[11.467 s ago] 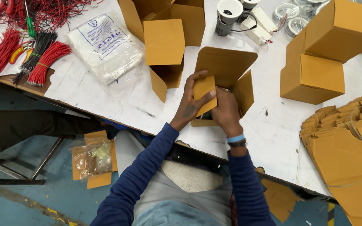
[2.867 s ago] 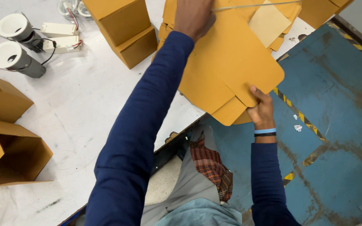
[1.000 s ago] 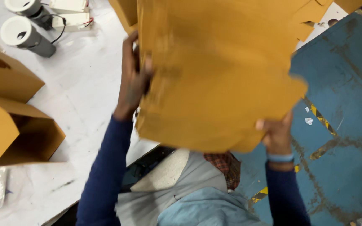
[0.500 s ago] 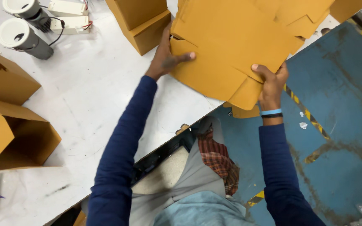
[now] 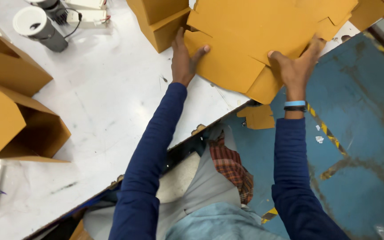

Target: The person assembles flat cardboard boxes, places a cylindrical electronic device wrapped in plastic into each box, and closes the flaps. The person repeats this sequence multiple times at a workbench.

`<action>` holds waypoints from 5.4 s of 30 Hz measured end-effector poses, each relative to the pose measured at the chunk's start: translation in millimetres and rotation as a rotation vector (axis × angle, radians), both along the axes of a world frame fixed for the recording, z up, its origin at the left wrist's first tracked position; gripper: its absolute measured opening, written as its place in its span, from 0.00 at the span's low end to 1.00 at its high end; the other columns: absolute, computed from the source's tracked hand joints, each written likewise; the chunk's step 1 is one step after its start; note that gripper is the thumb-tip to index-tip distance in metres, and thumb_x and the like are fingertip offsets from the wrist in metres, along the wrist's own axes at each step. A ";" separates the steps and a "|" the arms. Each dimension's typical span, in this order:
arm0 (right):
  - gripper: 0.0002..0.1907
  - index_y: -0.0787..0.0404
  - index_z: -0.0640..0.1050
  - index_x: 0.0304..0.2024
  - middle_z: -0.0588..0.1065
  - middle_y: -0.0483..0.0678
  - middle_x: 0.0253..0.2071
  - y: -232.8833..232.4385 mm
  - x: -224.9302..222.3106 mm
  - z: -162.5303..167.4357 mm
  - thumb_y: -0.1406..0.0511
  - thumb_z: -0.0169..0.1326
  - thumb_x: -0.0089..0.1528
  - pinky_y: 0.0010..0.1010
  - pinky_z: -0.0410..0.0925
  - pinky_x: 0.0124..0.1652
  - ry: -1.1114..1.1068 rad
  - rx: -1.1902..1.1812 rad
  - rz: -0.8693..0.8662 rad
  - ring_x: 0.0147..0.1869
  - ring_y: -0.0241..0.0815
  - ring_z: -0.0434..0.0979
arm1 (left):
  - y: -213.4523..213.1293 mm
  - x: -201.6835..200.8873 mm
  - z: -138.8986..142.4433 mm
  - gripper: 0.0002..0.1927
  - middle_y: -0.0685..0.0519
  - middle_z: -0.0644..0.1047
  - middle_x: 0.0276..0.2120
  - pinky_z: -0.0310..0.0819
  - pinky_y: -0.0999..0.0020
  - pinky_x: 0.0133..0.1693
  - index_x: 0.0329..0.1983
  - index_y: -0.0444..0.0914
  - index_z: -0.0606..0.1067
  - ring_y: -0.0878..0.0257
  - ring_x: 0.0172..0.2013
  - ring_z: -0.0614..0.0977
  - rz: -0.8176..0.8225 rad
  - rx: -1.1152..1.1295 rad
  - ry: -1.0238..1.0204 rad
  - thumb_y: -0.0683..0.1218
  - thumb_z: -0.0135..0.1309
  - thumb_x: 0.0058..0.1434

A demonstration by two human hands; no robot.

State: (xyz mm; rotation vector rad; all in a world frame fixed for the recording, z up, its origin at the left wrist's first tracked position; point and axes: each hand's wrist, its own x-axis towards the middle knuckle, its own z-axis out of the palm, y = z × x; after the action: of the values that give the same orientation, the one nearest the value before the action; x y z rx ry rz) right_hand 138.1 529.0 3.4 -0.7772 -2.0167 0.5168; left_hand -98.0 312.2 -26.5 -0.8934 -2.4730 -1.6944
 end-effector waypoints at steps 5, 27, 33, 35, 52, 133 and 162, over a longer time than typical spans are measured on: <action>0.61 0.62 0.47 0.79 0.48 0.62 0.80 -15.6 -6.4 27.2 0.47 0.67 0.58 0.51 0.45 0.79 -0.047 0.336 0.088 0.85 0.61 0.42 | -30.4 21.7 -9.5 0.54 0.34 0.60 0.69 0.54 0.40 0.63 0.75 0.34 0.49 0.39 0.68 0.66 0.052 -0.058 0.040 0.63 0.63 0.59; 0.48 0.68 0.75 0.65 0.64 0.56 0.56 -131.8 -54.7 53.9 0.38 0.68 0.59 0.54 0.54 0.62 -0.111 0.410 0.142 0.65 0.57 0.60 | -105.3 154.9 -28.8 0.54 0.35 0.55 0.73 0.59 0.54 0.68 0.78 0.32 0.42 0.47 0.74 0.58 0.000 0.697 -0.692 0.52 0.62 0.59; 0.33 0.67 0.76 0.53 0.67 0.53 0.44 -185.2 -21.4 93.4 0.51 0.72 0.58 0.34 0.65 0.40 -0.176 0.160 0.366 0.44 0.46 0.70 | -148.3 133.6 9.3 0.55 0.39 0.63 0.70 0.65 0.55 0.65 0.78 0.35 0.44 0.50 0.67 0.67 0.163 0.717 -0.664 0.57 0.62 0.57; 0.24 0.68 0.76 0.48 0.66 0.55 0.32 -207.9 1.4 99.5 0.59 0.72 0.59 0.33 0.62 0.31 -0.305 -0.046 0.506 0.31 0.47 0.65 | -182.0 122.0 27.6 0.54 0.41 0.67 0.65 0.68 0.56 0.61 0.78 0.38 0.45 0.52 0.62 0.71 0.218 0.735 -0.688 0.60 0.60 0.56; 0.42 0.69 0.56 0.75 0.67 0.62 0.62 -353.9 23.9 73.5 0.62 0.58 0.64 0.54 0.62 0.74 0.523 -1.550 1.401 0.75 0.62 0.65 | -334.7 190.8 89.1 0.37 0.46 0.73 0.57 0.75 0.63 0.60 0.66 0.28 0.61 0.56 0.59 0.76 0.186 0.772 -0.484 0.42 0.62 0.56; 0.14 0.59 0.81 0.47 0.76 0.56 0.53 -367.0 -66.8 67.1 0.77 0.50 0.64 0.42 0.75 0.52 0.042 0.051 1.026 0.58 0.53 0.80 | -394.3 135.6 -0.6 0.72 0.41 0.44 0.80 0.48 0.45 0.77 0.82 0.43 0.39 0.41 0.80 0.46 0.318 -0.074 0.278 0.72 0.71 0.48; 0.14 0.60 0.81 0.52 0.79 0.57 0.49 -399.4 -171.0 102.4 0.63 0.59 0.65 0.47 0.70 0.52 -0.542 0.573 1.238 0.53 0.61 0.78 | -373.3 66.4 -25.1 0.80 0.36 0.47 0.77 0.53 0.47 0.74 0.80 0.39 0.34 0.36 0.75 0.54 0.339 0.005 0.258 0.63 0.81 0.42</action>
State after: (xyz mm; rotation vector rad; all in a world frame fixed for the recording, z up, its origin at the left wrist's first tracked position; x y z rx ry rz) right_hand -33.0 129.6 105.8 0.8650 -2.8059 0.3421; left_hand -31.7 -61.1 -51.6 -0.6025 -2.2883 -1.3800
